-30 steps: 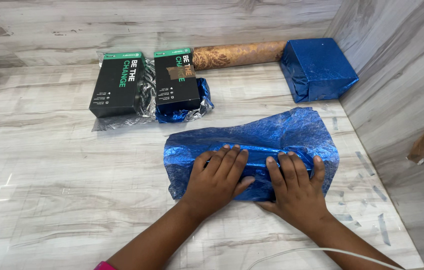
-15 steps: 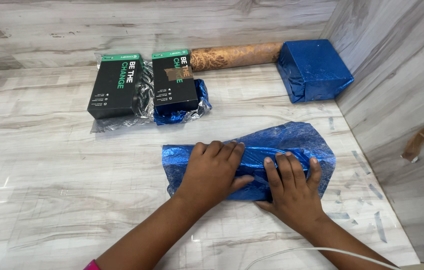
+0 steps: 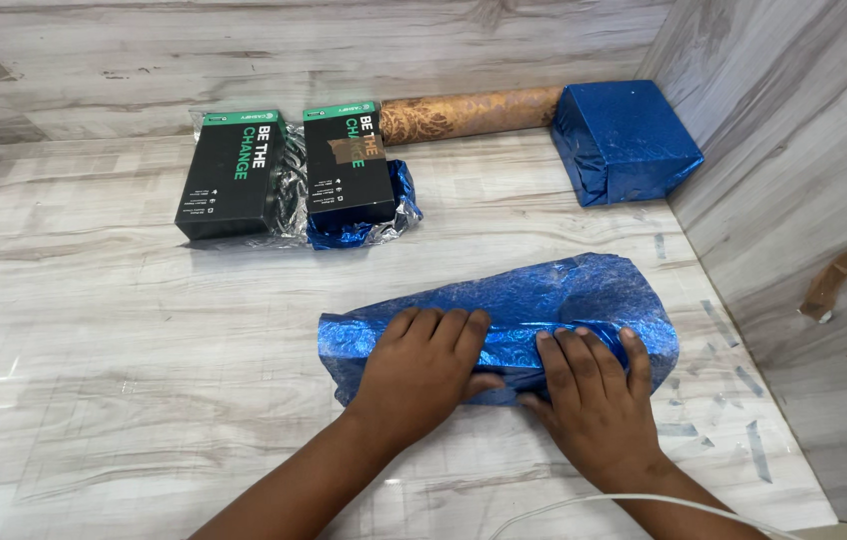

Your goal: The person wraps two rectangular boxes with blue metallic wrapping paper. They fold the paper around each box, smooth the edges, and secure the folds with clear tape. One box is fully wrapped and set aside; the second is wrapped similarly.

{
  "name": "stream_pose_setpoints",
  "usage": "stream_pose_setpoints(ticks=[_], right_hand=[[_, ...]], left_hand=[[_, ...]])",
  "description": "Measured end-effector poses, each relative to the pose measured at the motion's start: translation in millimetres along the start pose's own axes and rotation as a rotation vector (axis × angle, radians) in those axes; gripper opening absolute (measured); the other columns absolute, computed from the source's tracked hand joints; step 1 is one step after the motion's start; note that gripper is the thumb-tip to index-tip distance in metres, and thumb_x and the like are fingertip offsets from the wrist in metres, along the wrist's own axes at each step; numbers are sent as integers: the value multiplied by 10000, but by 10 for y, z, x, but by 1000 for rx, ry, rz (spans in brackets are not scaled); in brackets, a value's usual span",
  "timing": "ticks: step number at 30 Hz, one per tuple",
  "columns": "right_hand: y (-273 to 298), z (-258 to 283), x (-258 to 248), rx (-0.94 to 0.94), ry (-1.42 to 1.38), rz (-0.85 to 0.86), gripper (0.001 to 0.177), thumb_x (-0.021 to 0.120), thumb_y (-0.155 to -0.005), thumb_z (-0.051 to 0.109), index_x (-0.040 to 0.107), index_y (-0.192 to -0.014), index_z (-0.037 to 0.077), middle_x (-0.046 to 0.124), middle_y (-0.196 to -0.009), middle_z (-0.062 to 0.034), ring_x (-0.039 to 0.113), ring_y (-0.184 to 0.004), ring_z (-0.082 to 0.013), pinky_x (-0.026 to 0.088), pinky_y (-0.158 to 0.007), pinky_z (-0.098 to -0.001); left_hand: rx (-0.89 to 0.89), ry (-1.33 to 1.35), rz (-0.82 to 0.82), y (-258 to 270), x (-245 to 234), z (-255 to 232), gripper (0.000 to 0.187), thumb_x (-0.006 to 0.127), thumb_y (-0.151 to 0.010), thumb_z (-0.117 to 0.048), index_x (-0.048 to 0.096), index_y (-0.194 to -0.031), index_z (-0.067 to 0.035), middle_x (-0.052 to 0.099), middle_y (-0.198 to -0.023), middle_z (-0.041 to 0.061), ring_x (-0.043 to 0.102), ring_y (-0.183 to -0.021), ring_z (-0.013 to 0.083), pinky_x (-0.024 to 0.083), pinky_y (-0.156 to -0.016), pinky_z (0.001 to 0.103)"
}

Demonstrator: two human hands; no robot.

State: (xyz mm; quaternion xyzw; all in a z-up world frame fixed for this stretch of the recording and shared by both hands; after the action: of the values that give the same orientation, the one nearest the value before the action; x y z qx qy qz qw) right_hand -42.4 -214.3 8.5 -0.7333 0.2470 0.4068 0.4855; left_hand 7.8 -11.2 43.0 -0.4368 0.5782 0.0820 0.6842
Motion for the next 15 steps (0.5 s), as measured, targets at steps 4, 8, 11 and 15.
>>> stream_pose_setpoints(ticks=[4, 8, 11, 15], right_hand=[[-72, 95, -97, 64, 47, -4, 688, 733, -819, 433, 555, -1376, 70, 597, -1292, -113, 540, -1235, -271, 299, -1146, -579], [-132, 101, -113, 89, 31, -20, 663, 725, -831, 395, 566, -1380, 58, 595, -1273, -123, 547, -1199, -292, 345, -1071, -526], [-112, 80, -26, 84, 79, -69, 548, 704, -834, 276, 571, -1323, 67, 597, -1238, -126, 551, -1160, -319, 360, -1063, -529], [-119, 3, 325, 12, 66, 43, 489, 663, -831, 153, 558, -1297, 51, 590, -1278, -130, 548, -1209, -304, 367, -1123, -533]], left_hand=[[37, -31, -97, 49, -20, -26, 682, 647, -886, -576, 607, -1263, -8, 678, -1086, 109, 648, -997, 260, 505, -955, 403], [55, -12, -167, 53, 22, 14, 627, 657, -880, -538, 622, -1236, -23, 684, -1111, 105, 648, -1018, 260, 505, -965, 400], [70, -40, -216, 130, 124, 26, 498, 667, -910, -429, 641, -1233, -50, 692, -1133, 80, 650, -1034, 225, 503, -960, 395], [140, -185, -246, 225, 390, -13, 269, 680, -988, -239, 661, -1216, -98, 685, -1111, 38, 644, -1037, 185, 516, -980, 385]])
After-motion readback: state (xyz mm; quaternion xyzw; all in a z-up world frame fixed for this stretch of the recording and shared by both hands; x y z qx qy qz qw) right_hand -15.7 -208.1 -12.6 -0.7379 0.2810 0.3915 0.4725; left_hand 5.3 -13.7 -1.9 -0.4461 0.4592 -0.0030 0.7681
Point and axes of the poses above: each hand's wrist, its own y-axis away from the middle knuckle, its own x-axis out of the palm, z = x × y, the point moved 3 cm from there along -y, towards the middle knuckle
